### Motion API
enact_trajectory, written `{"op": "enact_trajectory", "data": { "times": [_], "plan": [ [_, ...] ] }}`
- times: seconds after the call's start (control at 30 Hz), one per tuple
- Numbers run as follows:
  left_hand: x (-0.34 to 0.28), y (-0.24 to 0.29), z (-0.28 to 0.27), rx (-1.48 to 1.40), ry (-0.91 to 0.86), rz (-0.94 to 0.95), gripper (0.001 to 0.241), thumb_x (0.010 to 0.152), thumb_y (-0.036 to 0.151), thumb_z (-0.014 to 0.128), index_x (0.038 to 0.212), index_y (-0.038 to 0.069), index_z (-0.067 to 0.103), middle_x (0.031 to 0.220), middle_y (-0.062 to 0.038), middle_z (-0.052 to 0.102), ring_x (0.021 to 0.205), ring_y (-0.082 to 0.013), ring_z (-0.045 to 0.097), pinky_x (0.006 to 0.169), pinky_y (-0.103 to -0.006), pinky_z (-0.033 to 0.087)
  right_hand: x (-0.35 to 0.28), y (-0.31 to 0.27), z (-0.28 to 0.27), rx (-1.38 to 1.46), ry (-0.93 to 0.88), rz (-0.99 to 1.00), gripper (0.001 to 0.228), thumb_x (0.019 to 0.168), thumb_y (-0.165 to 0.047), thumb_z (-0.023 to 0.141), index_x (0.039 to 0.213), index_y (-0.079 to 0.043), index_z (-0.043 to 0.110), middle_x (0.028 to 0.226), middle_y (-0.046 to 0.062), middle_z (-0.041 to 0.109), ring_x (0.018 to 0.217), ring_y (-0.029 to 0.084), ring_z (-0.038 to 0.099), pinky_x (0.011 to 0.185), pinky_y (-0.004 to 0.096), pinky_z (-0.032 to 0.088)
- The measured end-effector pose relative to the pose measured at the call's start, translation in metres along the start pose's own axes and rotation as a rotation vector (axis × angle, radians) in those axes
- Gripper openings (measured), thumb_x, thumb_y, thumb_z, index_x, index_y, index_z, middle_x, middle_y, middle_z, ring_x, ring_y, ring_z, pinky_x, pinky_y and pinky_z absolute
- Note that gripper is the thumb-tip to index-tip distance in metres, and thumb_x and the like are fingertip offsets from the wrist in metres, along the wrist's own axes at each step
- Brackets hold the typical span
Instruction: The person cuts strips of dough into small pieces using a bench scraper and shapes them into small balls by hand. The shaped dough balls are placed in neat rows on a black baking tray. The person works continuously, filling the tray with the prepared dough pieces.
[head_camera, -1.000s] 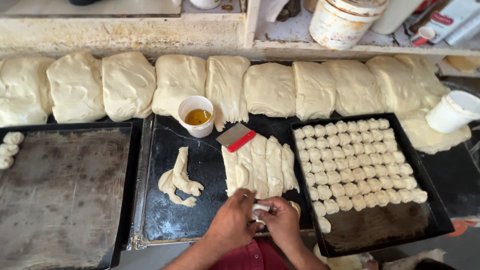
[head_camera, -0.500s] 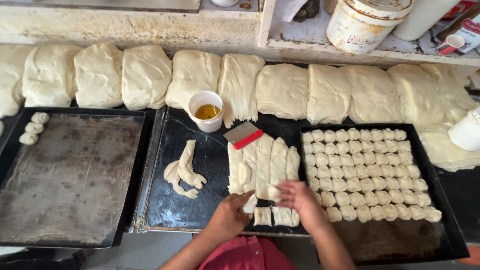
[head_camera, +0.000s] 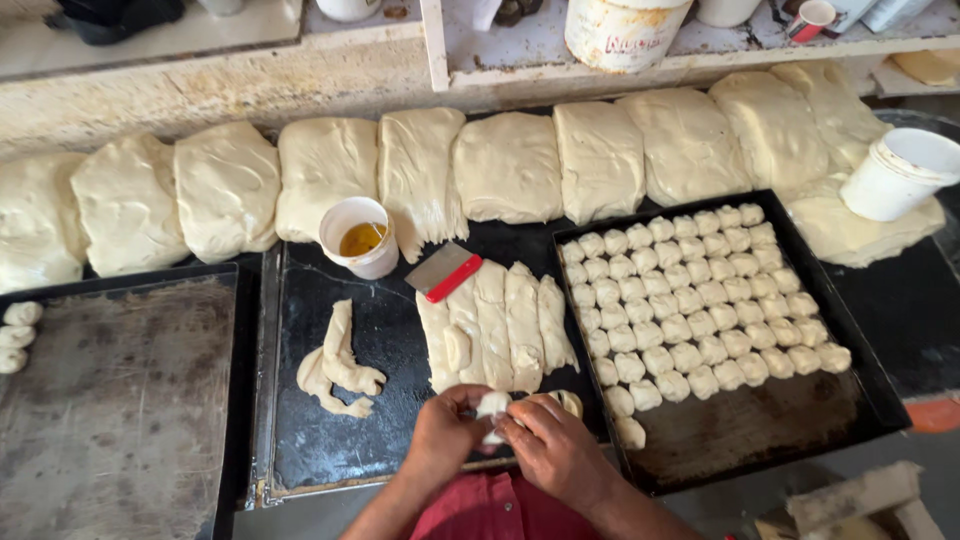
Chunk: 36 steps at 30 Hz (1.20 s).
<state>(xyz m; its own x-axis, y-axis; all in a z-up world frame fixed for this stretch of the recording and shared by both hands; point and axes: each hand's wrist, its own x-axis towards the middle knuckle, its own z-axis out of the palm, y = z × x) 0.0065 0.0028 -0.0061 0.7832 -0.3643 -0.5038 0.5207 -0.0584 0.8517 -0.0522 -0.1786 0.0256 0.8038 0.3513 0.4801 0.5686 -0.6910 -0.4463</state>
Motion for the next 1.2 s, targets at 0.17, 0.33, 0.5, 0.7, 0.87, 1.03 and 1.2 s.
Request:
{"op": "enact_trajectory", "data": {
  "times": [0.17, 0.33, 0.5, 0.7, 0.87, 1.03, 1.2],
  "plan": [
    [0.009, 0.009, -0.024, -0.461, -0.168, -0.272, 0.035, 0.083, 0.001, 0.062, 0.118, -0.001, 0.067, 0.110, -0.018, 0.074, 0.092, -0.0287, 0.075, 0.078, -0.0412, 0.066, 0.000, -0.014, 0.009, -0.250, 0.062, -0.116, 0.032, 0.084, -0.008, 0.071, 0.116, -0.001, 0.074, 0.121, 0.013, 0.065, 0.112, 0.031, 0.064, 0.093, 0.044, 0.055],
    [0.015, -0.006, -0.023, 0.007, -0.129, -0.011, 0.034, 0.085, -0.006, 0.062, 0.115, 0.005, 0.075, 0.124, -0.023, 0.068, 0.102, -0.0272, 0.070, 0.088, -0.0415, 0.059, 0.010, -0.035, 0.029, -0.122, 0.248, 0.191, 0.033, 0.080, -0.004, 0.076, 0.111, 0.003, 0.068, 0.121, 0.019, 0.062, 0.109, 0.038, 0.063, 0.091, 0.045, 0.053],
    [0.020, -0.024, -0.030, -0.043, -0.353, 0.219, 0.025, 0.076, -0.013, 0.056, 0.087, -0.007, 0.078, 0.141, -0.015, 0.071, 0.121, -0.0257, 0.070, 0.103, -0.0347, 0.049, -0.008, -0.030, 0.021, 0.152, 0.253, 0.414, 0.037, 0.076, 0.000, 0.083, 0.111, -0.003, 0.071, 0.114, 0.013, 0.069, 0.106, 0.033, 0.069, 0.089, 0.041, 0.057],
    [0.016, -0.018, -0.061, -0.116, -0.067, 0.121, 0.038, 0.074, -0.015, 0.051, 0.100, -0.002, 0.075, 0.132, -0.016, 0.073, 0.118, -0.0236, 0.066, 0.105, -0.0350, 0.047, -0.091, -0.002, -0.048, 0.872, 0.684, 0.714, 0.039, 0.081, 0.012, 0.073, 0.118, -0.002, 0.069, 0.118, 0.015, 0.070, 0.101, 0.027, 0.072, 0.075, 0.040, 0.063],
    [0.007, -0.038, -0.064, -0.079, 0.104, -0.036, 0.025, 0.085, -0.008, 0.058, 0.105, -0.003, 0.071, 0.130, -0.014, 0.074, 0.115, -0.0222, 0.065, 0.101, -0.0350, 0.047, -0.181, 0.031, -0.075, 0.704, 0.899, 0.764, 0.013, 0.093, 0.008, 0.069, 0.104, 0.002, 0.072, 0.112, 0.017, 0.073, 0.101, 0.025, 0.073, 0.085, 0.040, 0.064],
    [0.005, -0.051, -0.042, -0.052, 0.048, -0.059, 0.026, 0.085, -0.003, 0.061, 0.109, -0.002, 0.073, 0.125, -0.012, 0.075, 0.108, -0.0216, 0.068, 0.093, -0.0348, 0.052, -0.191, 0.061, -0.039, -0.169, 0.422, 0.833, 0.002, 0.088, -0.005, 0.073, 0.087, -0.005, 0.074, 0.106, 0.012, 0.076, 0.082, 0.025, 0.070, 0.072, 0.037, 0.056],
    [0.008, -0.055, -0.035, -0.003, 0.060, 0.050, 0.024, 0.088, 0.004, 0.067, 0.110, -0.001, 0.074, 0.112, -0.010, 0.077, 0.101, -0.0171, 0.071, 0.088, -0.0318, 0.054, -0.123, 0.061, -0.065, -0.584, 0.477, 0.659, 0.004, 0.094, -0.007, 0.069, 0.092, -0.006, 0.073, 0.103, 0.011, 0.075, 0.090, 0.032, 0.068, 0.081, 0.043, 0.053]
  ]
}}
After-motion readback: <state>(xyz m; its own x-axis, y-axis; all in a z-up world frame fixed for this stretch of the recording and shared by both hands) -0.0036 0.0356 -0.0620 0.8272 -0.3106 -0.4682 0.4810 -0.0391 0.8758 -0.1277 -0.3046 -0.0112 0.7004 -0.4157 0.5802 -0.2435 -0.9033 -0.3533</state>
